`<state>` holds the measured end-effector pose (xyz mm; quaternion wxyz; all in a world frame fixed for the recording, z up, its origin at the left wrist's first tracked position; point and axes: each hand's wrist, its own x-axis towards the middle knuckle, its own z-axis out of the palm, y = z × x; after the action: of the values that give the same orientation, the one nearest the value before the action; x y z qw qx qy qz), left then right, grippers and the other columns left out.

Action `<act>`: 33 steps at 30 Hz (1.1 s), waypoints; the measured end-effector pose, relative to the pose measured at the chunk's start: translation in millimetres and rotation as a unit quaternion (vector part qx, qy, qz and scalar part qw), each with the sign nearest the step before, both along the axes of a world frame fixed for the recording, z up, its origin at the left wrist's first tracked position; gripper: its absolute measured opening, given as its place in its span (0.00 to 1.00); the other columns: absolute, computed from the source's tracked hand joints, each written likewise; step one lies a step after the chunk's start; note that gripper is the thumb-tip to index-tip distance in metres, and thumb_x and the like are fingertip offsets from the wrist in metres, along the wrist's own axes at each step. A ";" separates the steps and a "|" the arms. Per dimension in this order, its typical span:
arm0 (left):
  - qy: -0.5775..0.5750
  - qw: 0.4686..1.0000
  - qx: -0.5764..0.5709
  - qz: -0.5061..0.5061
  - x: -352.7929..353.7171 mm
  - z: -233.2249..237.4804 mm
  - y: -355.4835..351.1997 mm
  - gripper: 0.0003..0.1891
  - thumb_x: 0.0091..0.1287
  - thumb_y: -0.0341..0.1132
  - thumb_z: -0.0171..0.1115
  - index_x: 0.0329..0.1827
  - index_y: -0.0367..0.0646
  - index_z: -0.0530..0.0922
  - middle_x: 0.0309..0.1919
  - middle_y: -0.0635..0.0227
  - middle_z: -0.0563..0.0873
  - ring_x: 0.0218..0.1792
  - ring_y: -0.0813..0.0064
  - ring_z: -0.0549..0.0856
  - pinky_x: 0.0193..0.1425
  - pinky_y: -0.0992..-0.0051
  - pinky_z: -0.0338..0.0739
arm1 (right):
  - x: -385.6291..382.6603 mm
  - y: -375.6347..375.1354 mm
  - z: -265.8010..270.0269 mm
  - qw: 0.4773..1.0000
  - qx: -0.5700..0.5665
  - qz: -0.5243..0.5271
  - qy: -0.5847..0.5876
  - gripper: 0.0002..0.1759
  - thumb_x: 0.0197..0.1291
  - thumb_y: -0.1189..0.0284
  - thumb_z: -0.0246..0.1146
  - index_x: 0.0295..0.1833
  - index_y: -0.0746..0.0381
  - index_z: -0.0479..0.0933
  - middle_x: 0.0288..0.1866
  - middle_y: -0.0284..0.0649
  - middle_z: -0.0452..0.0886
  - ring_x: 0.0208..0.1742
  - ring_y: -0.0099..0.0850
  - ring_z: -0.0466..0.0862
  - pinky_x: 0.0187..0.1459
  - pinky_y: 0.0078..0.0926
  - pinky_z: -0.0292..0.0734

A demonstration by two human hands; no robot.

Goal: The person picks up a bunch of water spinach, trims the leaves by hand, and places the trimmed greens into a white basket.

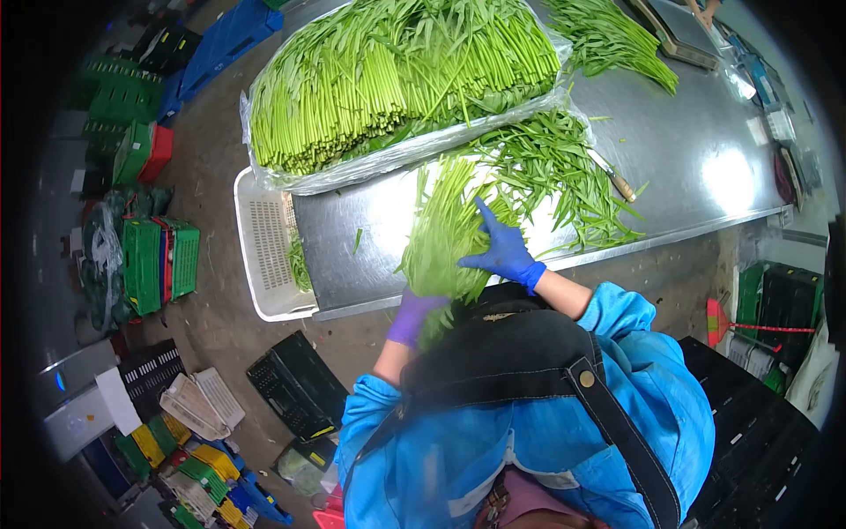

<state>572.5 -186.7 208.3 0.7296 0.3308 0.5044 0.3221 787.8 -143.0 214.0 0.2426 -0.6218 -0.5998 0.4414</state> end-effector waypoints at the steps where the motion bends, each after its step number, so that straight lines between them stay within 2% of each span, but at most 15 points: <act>1: 0.001 1.000 0.000 -0.001 -0.9 1.4 -0.8 0.34 0.45 0.21 0.65 0.60 0.38 0.67 0.49 0.64 0.78 0.48 0.71 0.79 0.52 0.71 0.74 | -3.4 0.7 0.8 0.999 -0.002 0.026 -0.023 0.57 0.37 0.61 0.75 0.72 0.51 0.48 0.46 0.47 0.78 0.39 0.34 0.78 0.46 0.30 0.74; 3: -0.013 0.999 -0.043 0.002 -4.8 4.1 -3.6 0.33 0.45 0.22 0.65 0.60 0.38 0.67 0.49 0.65 0.78 0.48 0.71 0.79 0.53 0.72 0.74 | -2.8 5.3 -46.3 0.991 0.128 0.005 0.048 0.46 0.41 0.67 0.73 0.68 0.52 0.59 0.39 0.46 0.81 0.35 0.31 0.80 0.42 0.27 0.75; 5: -0.001 0.999 -0.049 0.001 -12.8 -1.2 -3.3 0.33 0.45 0.22 0.64 0.60 0.38 0.67 0.49 0.65 0.78 0.48 0.71 0.79 0.53 0.72 0.73 | 30.4 31.3 -95.7 0.994 0.092 -0.058 -0.008 0.33 0.44 0.74 0.69 0.60 0.54 0.71 0.30 0.41 0.82 0.31 0.27 0.80 0.39 0.25 0.75; 7: 0.012 0.998 -0.054 0.001 -17.8 1.9 -5.1 0.34 0.45 0.21 0.64 0.60 0.38 0.67 0.50 0.65 0.78 0.48 0.71 0.79 0.53 0.72 0.73 | 66.2 52.0 -81.1 0.951 -0.007 -0.239 0.194 0.25 0.44 0.76 0.67 0.53 0.55 0.77 0.27 0.36 0.82 0.30 0.23 0.79 0.38 0.23 0.75; 10: -0.047 0.990 -0.117 0.058 -21.7 9.1 -7.1 0.34 0.45 0.21 0.64 0.61 0.38 0.66 0.50 0.65 0.78 0.48 0.71 0.79 0.52 0.72 0.74 | 101.5 63.7 -81.6 0.944 0.025 -0.303 0.127 0.24 0.44 0.75 0.65 0.51 0.63 0.76 0.33 0.45 0.82 0.32 0.41 0.80 0.35 0.31 0.75; 12: -0.014 0.994 -0.105 0.036 -27.3 -3.6 -8.2 0.34 0.45 0.21 0.64 0.61 0.38 0.67 0.50 0.65 0.78 0.48 0.70 0.79 0.53 0.71 0.74 | 99.7 61.8 -53.6 0.962 0.174 -0.179 -0.106 0.28 0.42 0.73 0.68 0.55 0.59 0.74 0.39 0.43 0.81 0.39 0.35 0.80 0.44 0.30 0.74; 13: -0.015 0.994 -0.106 0.035 -26.9 -6.8 -8.9 0.34 0.45 0.21 0.64 0.61 0.38 0.67 0.50 0.65 0.78 0.48 0.70 0.79 0.53 0.71 0.74 | 86.5 56.8 -40.0 0.956 0.220 -0.089 -0.171 0.32 0.41 0.68 0.69 0.57 0.60 0.72 0.46 0.46 0.78 0.47 0.41 0.77 0.52 0.35 0.69; 16: -0.018 0.993 -0.109 0.027 -24.3 -9.8 -4.5 0.33 0.46 0.21 0.64 0.60 0.38 0.68 0.49 0.65 0.78 0.48 0.72 0.78 0.53 0.72 0.73 | 30.6 33.6 -29.3 0.983 0.158 0.058 -0.071 0.44 0.40 0.58 0.72 0.65 0.57 0.63 0.44 0.43 0.78 0.47 0.40 0.75 0.51 0.36 0.68; 18: 0.032 0.998 -0.049 -0.031 -23.4 -13.3 -1.1 0.32 0.46 0.22 0.65 0.59 0.38 0.69 0.49 0.66 0.78 0.48 0.73 0.78 0.53 0.72 0.73 | 1.9 22.9 -5.2 0.976 0.183 0.112 -0.045 0.43 0.41 0.62 0.72 0.65 0.54 0.64 0.37 0.37 0.79 0.42 0.37 0.76 0.49 0.33 0.69; 22: 0.032 0.998 -0.026 -0.036 -23.3 -10.2 -0.6 0.33 0.45 0.22 0.66 0.59 0.38 0.68 0.48 0.67 0.78 0.47 0.74 0.78 0.52 0.73 0.73 | -3.6 20.7 -9.4 0.984 0.084 0.090 0.128 0.34 0.41 0.74 0.69 0.60 0.48 0.71 0.30 0.35 0.79 0.33 0.37 0.76 0.42 0.33 0.72; 24: 0.046 0.998 -0.022 -0.046 -24.9 -9.8 -1.3 0.33 0.44 0.22 0.67 0.59 0.38 0.69 0.48 0.67 0.78 0.47 0.74 0.78 0.51 0.73 0.74 | 15.5 31.2 -40.2 0.960 0.254 0.056 -0.100 0.32 0.40 0.76 0.67 0.57 0.48 0.74 0.31 0.36 0.79 0.32 0.39 0.77 0.41 0.32 0.72; 26: 0.041 0.998 -0.029 -0.036 -27.1 -9.7 -4.4 0.33 0.44 0.22 0.67 0.59 0.38 0.68 0.48 0.67 0.78 0.47 0.74 0.78 0.51 0.73 0.74 | 49.6 47.9 -54.2 0.975 0.179 -0.014 -0.127 0.29 0.39 0.79 0.63 0.54 0.53 0.75 0.28 0.42 0.79 0.32 0.43 0.78 0.39 0.35 0.73; 29: 0.035 0.998 -0.041 -0.020 -28.3 -10.1 -6.7 0.34 0.44 0.22 0.67 0.59 0.38 0.68 0.48 0.67 0.78 0.47 0.74 0.78 0.51 0.73 0.74 | 70.2 58.0 -43.8 0.946 0.182 -0.026 -0.266 0.30 0.39 0.75 0.65 0.55 0.56 0.74 0.29 0.44 0.79 0.32 0.43 0.77 0.38 0.35 0.73; 31: 0.036 0.998 -0.049 -0.019 -26.9 -10.9 -8.0 0.34 0.44 0.22 0.67 0.59 0.39 0.68 0.49 0.67 0.78 0.47 0.74 0.78 0.51 0.73 0.74 | 53.4 49.0 -36.6 0.964 0.238 0.005 -0.118 0.32 0.42 0.71 0.66 0.59 0.56 0.70 0.33 0.42 0.80 0.35 0.42 0.77 0.41 0.36 0.72; 33: 0.050 0.998 -0.034 -0.030 -21.8 -12.4 -3.6 0.34 0.44 0.22 0.67 0.59 0.39 0.68 0.49 0.67 0.78 0.47 0.74 0.78 0.51 0.73 0.74 | 23.7 39.0 -16.0 0.971 0.181 0.097 -0.124 0.42 0.45 0.59 0.69 0.66 0.57 0.61 0.36 0.41 0.80 0.41 0.40 0.76 0.49 0.36 0.67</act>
<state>550.7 -190.4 196.0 0.7236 0.3364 0.5411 0.2655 811.5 -104.0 198.0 0.2309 -0.5566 -0.7524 0.2661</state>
